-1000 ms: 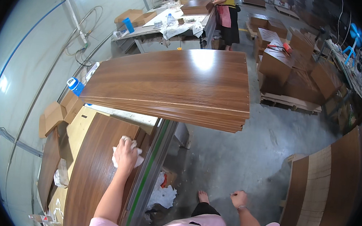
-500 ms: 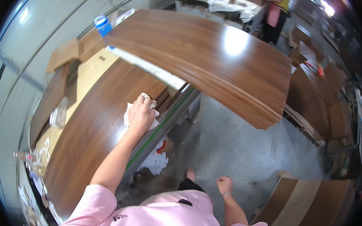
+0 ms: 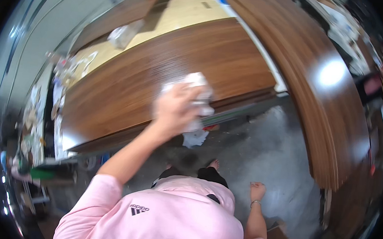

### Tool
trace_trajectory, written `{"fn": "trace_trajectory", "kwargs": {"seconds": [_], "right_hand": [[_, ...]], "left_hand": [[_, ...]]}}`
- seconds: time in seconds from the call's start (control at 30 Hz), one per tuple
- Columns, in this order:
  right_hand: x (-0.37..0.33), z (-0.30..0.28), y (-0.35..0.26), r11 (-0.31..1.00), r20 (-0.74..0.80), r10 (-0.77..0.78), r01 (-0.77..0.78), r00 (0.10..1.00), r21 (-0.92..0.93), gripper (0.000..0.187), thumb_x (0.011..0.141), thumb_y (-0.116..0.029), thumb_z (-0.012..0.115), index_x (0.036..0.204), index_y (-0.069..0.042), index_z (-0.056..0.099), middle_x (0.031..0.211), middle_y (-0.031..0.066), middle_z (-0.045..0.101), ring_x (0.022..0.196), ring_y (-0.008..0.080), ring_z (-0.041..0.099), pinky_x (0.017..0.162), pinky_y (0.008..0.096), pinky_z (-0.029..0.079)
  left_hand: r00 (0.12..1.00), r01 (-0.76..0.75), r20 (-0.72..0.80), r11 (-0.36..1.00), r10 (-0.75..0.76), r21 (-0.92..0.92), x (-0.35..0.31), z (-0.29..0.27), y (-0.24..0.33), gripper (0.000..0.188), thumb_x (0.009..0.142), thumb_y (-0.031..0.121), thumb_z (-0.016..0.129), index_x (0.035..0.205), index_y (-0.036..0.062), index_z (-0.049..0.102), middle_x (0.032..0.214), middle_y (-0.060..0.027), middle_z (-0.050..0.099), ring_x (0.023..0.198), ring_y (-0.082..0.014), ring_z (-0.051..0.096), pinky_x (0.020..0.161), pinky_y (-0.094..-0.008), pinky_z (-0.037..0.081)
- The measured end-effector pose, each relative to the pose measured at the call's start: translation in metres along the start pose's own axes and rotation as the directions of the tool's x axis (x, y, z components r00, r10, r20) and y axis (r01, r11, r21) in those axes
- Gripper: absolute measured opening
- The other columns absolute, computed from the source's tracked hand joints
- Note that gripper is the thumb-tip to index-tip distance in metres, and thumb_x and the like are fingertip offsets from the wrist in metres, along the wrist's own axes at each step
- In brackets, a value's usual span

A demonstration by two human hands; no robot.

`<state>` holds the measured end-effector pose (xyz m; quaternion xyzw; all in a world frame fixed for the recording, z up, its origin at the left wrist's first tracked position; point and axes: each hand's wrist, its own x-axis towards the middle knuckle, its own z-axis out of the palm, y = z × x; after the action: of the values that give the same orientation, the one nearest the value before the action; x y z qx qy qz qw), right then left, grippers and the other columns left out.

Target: The person wipes a wood panel with a cloth, applies liquid from a bottle to the cloth, and uses a sanding block on the edges and surface of the panels.

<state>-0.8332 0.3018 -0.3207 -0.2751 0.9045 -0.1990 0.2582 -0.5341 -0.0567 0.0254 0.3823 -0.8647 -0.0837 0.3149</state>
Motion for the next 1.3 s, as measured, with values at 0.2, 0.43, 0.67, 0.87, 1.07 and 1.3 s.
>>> {"fn": "trace_trajectory", "kwargs": {"seconds": [0.2, 0.43, 0.67, 0.87, 1.07, 1.3], "right_hand": [[0.040, -0.005, -0.088, 0.977, 0.180, -0.139, 0.105, 0.974, 0.188, 0.009, 0.080, -0.004, 0.071, 0.085, 0.004, 0.071, 0.068, 0.0006, 0.063, 0.064, 0.0090, 0.055, 0.063, 0.0274, 0.047], [0.016, 0.005, -0.127, 0.947, 0.209, -0.220, 0.158, 0.953, 0.281, 0.010, 0.078, -0.004, 0.072, 0.083, 0.005, 0.070, 0.067, -0.0013, 0.058, 0.063, 0.0080, 0.051, 0.060, 0.0257, 0.044], [0.013, 0.004, -0.115, 0.984, 0.272, -0.175, 0.174, 0.946, 0.028, 0.018, 0.077, -0.012, 0.075, 0.081, 0.005, 0.071, 0.062, 0.0022, 0.058, 0.061, 0.0098, 0.051, 0.059, 0.0288, 0.044], [0.020, 0.006, -0.163, 0.971, 0.270, -0.227, 0.240, 0.936, -0.015, 0.018, 0.078, -0.012, 0.073, 0.082, 0.006, 0.070, 0.063, 0.0036, 0.059, 0.061, 0.0119, 0.052, 0.061, 0.0296, 0.045], [-0.026, -0.029, -0.337, 0.741, -0.041, -0.586, 0.556, 0.809, 0.376, 0.015, 0.087, -0.008, 0.070, 0.096, 0.004, 0.068, 0.085, 0.0035, 0.063, 0.077, 0.0106, 0.055, 0.069, 0.0261, 0.046], [-0.061, -0.036, -0.537, 0.324, -0.217, -0.801, 0.708, 0.558, 0.628, 0.017, 0.087, -0.001, 0.067, 0.103, 0.004, 0.068, 0.095, 0.0029, 0.063, 0.084, 0.0102, 0.061, 0.076, 0.0252, 0.051]], "left_hand": [[0.997, -0.018, -0.079, 0.994, 0.026, 0.104, -0.026, 0.056, -0.022, 0.053, 0.071, 0.020, 0.078, 0.122, 0.0168, 0.064, 0.118, -0.0059, 0.062, 0.103, -0.0274, 0.057, 0.085, -0.0424, 0.045], [0.968, 0.221, -0.192, 0.912, -0.162, 0.347, -0.198, -0.085, -0.124, 0.047, 0.068, 0.023, 0.077, 0.114, 0.0173, 0.071, 0.117, -0.0044, 0.067, 0.104, -0.0286, 0.061, 0.094, -0.0454, 0.043], [0.720, 0.692, -0.549, 0.497, -0.424, 0.524, -0.301, -0.204, -0.190, 0.024, 0.075, 0.013, 0.070, 0.098, 0.0091, 0.075, 0.105, -0.0092, 0.069, 0.094, -0.0327, 0.060, 0.085, -0.0438, 0.048], [0.870, 0.491, -0.286, 0.746, -0.401, 0.450, -0.196, -0.151, -0.153, 0.031, 0.074, 0.017, 0.074, 0.105, 0.0148, 0.073, 0.113, -0.0059, 0.067, 0.101, -0.0277, 0.060, 0.088, -0.0440, 0.046], [0.802, 0.585, -0.156, 0.704, -0.577, 0.403, -0.198, -0.164, -0.174, 0.049, 0.073, 0.025, 0.077, 0.119, 0.0128, 0.066, 0.124, -0.0082, 0.064, 0.110, -0.0316, 0.057, 0.095, -0.0448, 0.044], [0.760, 0.547, 0.067, 0.692, -0.647, 0.470, -0.177, -0.161, -0.156, 0.074, 0.065, 0.036, 0.082, 0.129, 0.0060, 0.060, 0.145, -0.0150, 0.048, 0.129, -0.0367, 0.046, 0.107, -0.0468, 0.039]]}}
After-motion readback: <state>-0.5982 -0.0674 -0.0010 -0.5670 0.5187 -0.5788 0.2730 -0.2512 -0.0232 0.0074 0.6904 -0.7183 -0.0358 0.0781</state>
